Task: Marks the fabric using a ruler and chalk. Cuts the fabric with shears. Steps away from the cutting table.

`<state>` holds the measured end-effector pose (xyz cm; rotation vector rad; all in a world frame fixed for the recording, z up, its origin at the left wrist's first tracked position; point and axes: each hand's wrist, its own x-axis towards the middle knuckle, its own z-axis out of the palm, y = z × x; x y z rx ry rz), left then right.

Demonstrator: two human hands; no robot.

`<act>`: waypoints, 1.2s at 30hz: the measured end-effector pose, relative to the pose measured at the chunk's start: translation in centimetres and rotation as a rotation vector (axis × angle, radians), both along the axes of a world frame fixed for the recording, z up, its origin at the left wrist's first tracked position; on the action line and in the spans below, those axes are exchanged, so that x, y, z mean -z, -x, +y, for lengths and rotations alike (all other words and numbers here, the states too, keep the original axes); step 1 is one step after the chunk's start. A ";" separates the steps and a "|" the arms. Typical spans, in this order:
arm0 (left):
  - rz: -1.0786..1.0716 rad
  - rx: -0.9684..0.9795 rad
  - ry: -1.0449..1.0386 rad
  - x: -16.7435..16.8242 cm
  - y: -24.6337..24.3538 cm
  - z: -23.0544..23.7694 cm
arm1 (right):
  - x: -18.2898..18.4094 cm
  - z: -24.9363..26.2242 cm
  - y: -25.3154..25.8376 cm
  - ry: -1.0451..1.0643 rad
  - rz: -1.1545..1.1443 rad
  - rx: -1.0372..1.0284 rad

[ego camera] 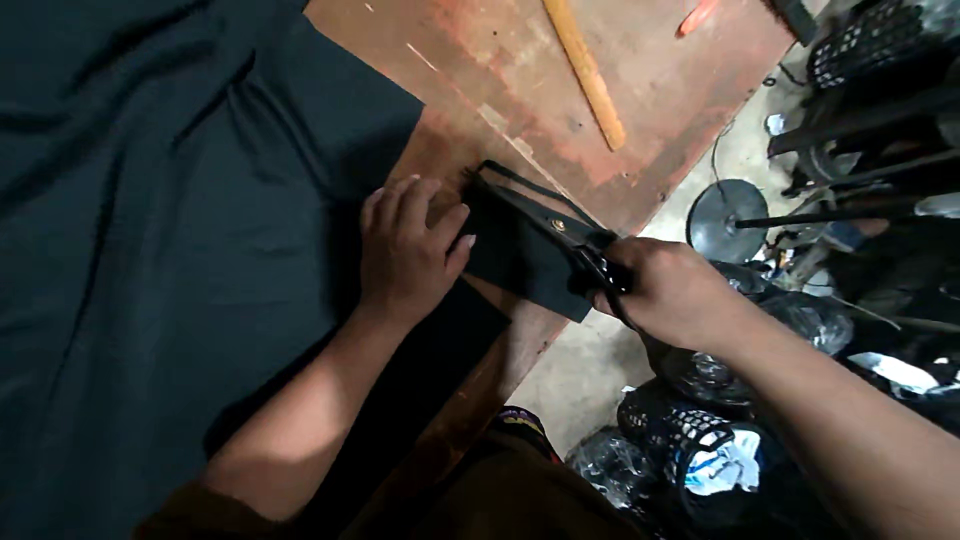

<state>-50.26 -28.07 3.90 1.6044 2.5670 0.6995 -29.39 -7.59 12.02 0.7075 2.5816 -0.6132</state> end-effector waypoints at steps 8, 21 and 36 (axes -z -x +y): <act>0.017 -0.009 -0.016 0.4 0.0 0.0 | 0.2 1.0 1.4 0.042 -0.005 -0.045; 0.035 -0.007 -0.007 0.3 0.0 -0.1 | -0.1 1.9 2.0 0.057 0.029 0.002; -0.024 0.586 0.002 -1.5 -7.0 7.5 | 6.0 -18.0 -19.2 1.439 0.713 0.791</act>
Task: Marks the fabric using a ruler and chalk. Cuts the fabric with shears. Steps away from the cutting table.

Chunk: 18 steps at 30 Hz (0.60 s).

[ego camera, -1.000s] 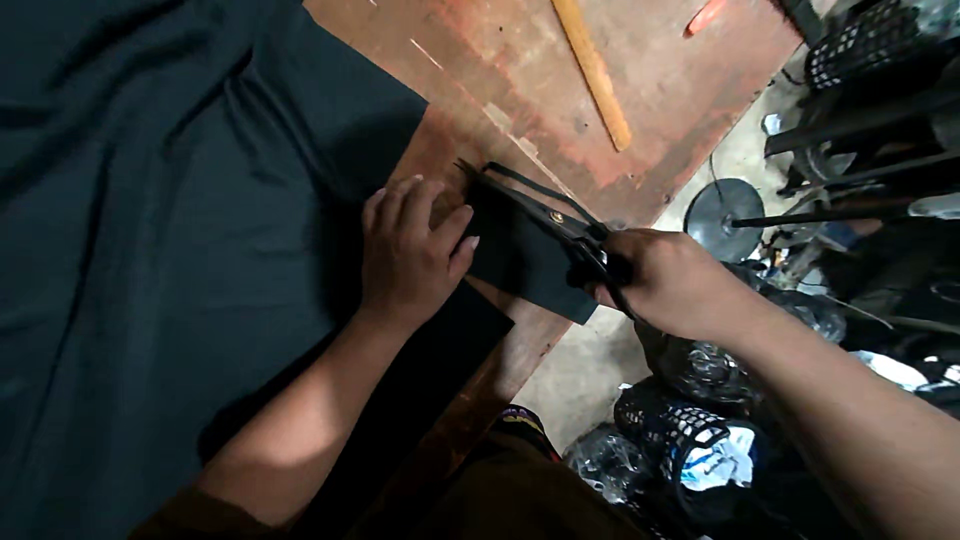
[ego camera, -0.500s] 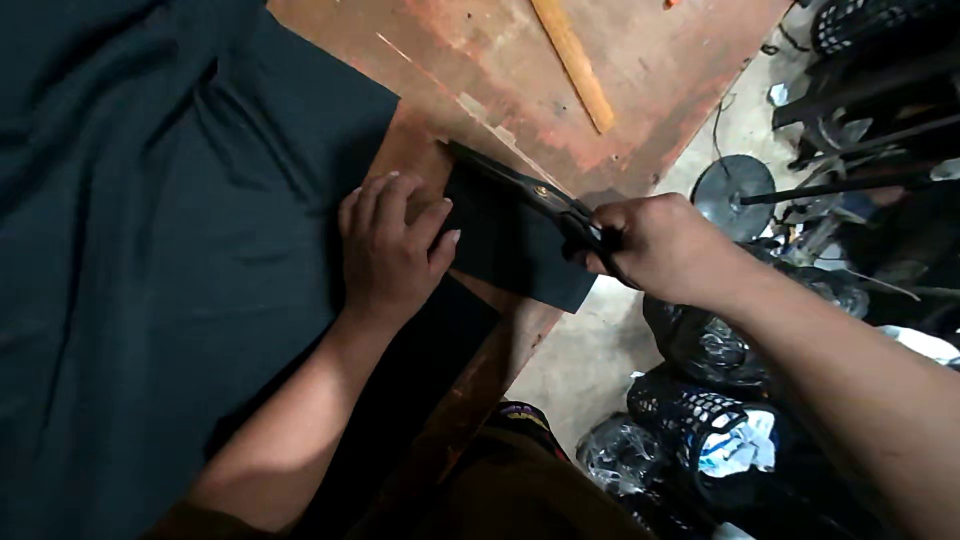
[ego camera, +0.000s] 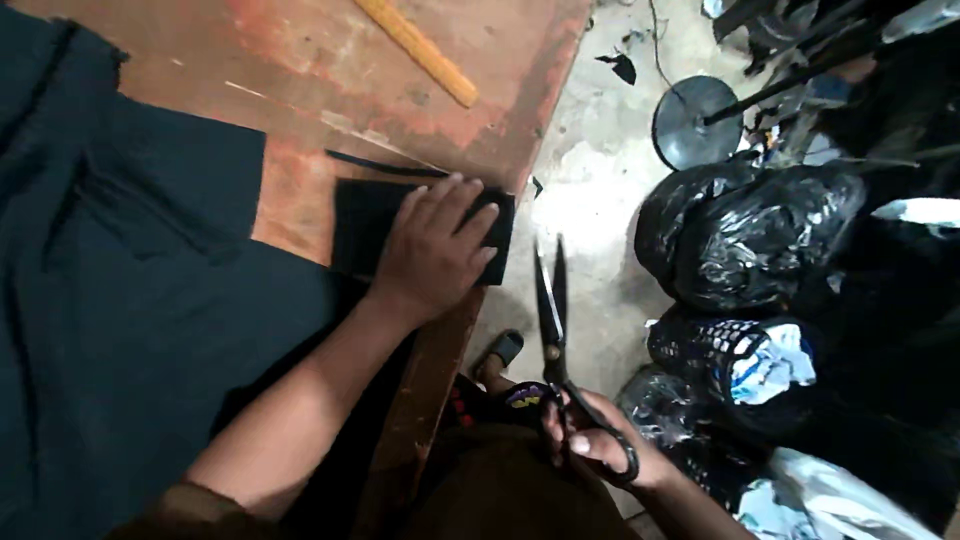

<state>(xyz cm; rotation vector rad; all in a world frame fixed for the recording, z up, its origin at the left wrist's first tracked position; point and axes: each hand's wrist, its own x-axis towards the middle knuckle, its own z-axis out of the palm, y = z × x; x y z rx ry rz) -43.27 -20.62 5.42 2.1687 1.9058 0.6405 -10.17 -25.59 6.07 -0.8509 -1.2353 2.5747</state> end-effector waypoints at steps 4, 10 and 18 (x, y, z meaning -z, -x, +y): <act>0.121 -0.058 0.152 1.0 1.6 0.3 | 2.3 -2.7 0.8 0.100 0.091 -0.004; 0.116 -0.109 0.124 -0.2 2.7 0.3 | 4.2 -4.2 2.3 0.203 0.159 -0.042; 0.127 -0.109 0.096 1.5 1.2 0.3 | 6.9 -5.9 4.6 0.303 0.307 0.080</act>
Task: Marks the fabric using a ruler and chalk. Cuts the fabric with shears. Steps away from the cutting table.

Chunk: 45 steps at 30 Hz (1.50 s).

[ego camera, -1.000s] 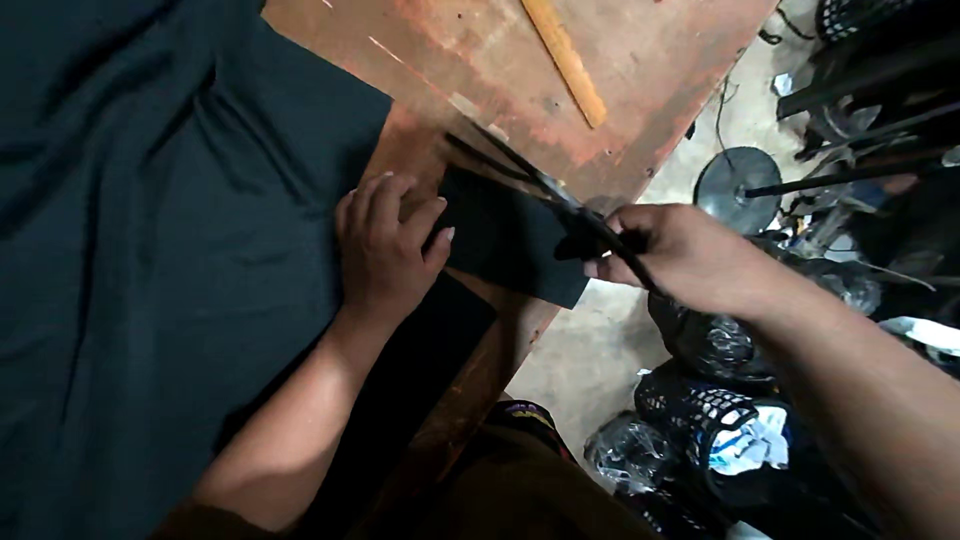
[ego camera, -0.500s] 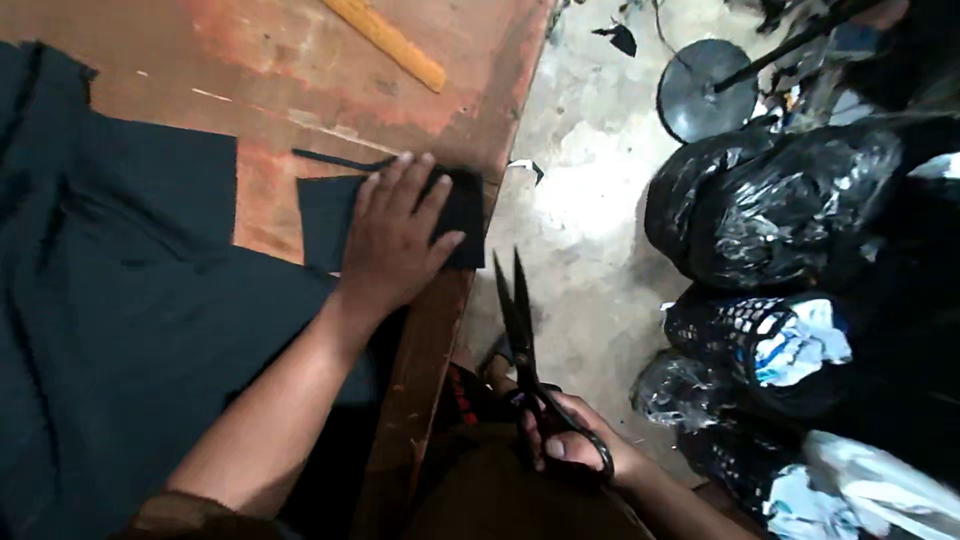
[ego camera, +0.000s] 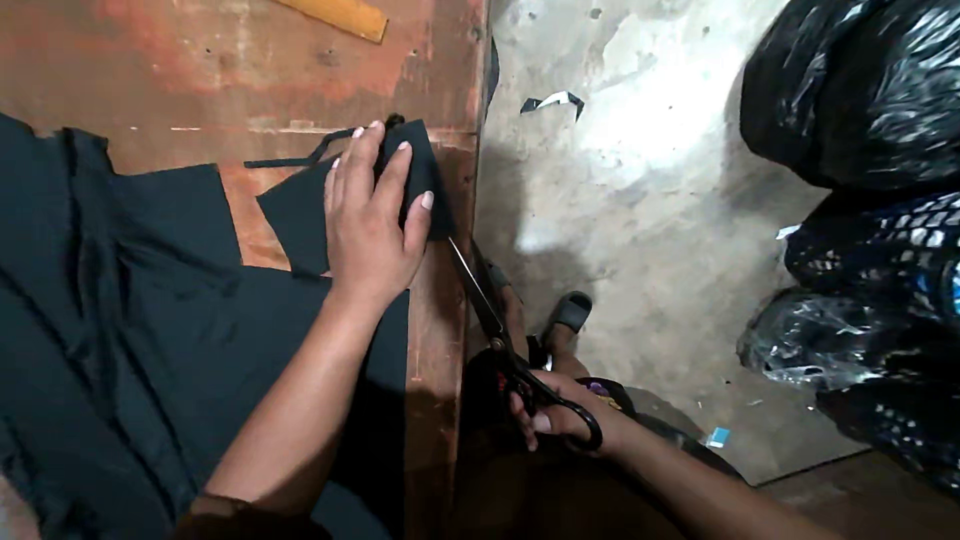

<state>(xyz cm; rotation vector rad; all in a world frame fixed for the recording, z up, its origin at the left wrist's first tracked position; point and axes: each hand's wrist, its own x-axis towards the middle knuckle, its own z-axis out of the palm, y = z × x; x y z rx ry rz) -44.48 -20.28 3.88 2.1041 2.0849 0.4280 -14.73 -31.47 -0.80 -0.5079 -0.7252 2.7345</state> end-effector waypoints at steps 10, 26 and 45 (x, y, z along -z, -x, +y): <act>0.079 0.013 0.043 -0.3 -0.5 0.2 | 1.0 1.1 2.2 0.133 0.132 0.054; 0.141 -0.168 0.210 -0.7 -3.0 1.9 | 0.7 1.9 4.2 0.131 0.158 0.090; 0.175 -0.173 0.166 -0.4 -3.2 1.9 | -1.1 4.3 3.5 0.051 0.034 0.089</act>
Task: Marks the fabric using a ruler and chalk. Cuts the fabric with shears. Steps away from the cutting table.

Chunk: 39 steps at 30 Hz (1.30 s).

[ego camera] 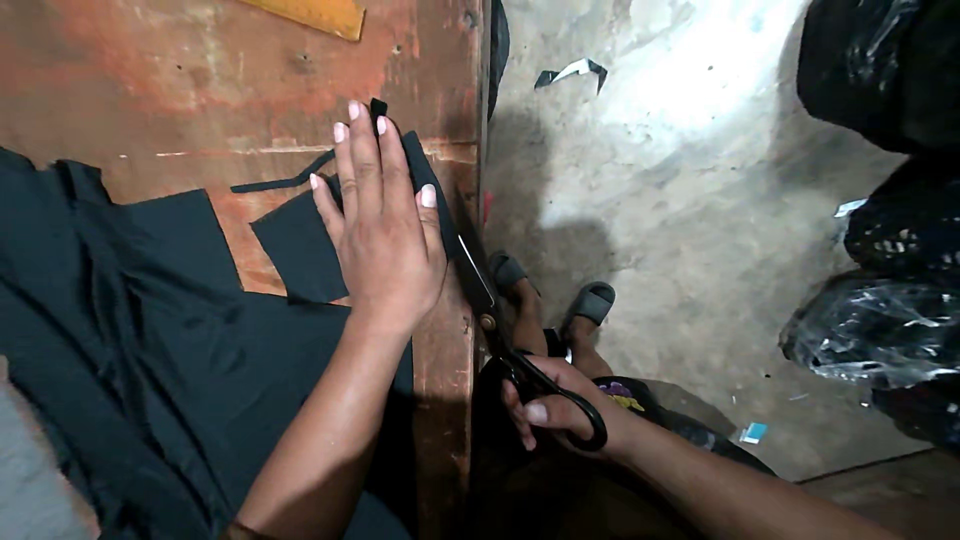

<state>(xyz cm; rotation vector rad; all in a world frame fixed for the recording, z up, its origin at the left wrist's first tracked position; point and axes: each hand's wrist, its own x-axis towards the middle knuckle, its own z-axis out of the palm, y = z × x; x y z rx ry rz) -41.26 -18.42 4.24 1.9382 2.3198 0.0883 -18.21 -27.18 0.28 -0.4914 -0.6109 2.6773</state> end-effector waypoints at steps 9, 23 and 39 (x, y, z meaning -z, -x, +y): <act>-0.008 -0.012 0.026 -0.1 -0.1 0.0 | -0.1 1.4 0.9 -0.060 -0.046 0.029; -0.082 0.060 -0.040 -0.2 0.1 -0.2 | -1.8 6.2 1.0 -0.188 -0.265 0.018; -0.285 -0.212 -0.194 -3.4 4.8 3.5 | -9.1 16.7 -0.3 -0.931 -1.022 0.071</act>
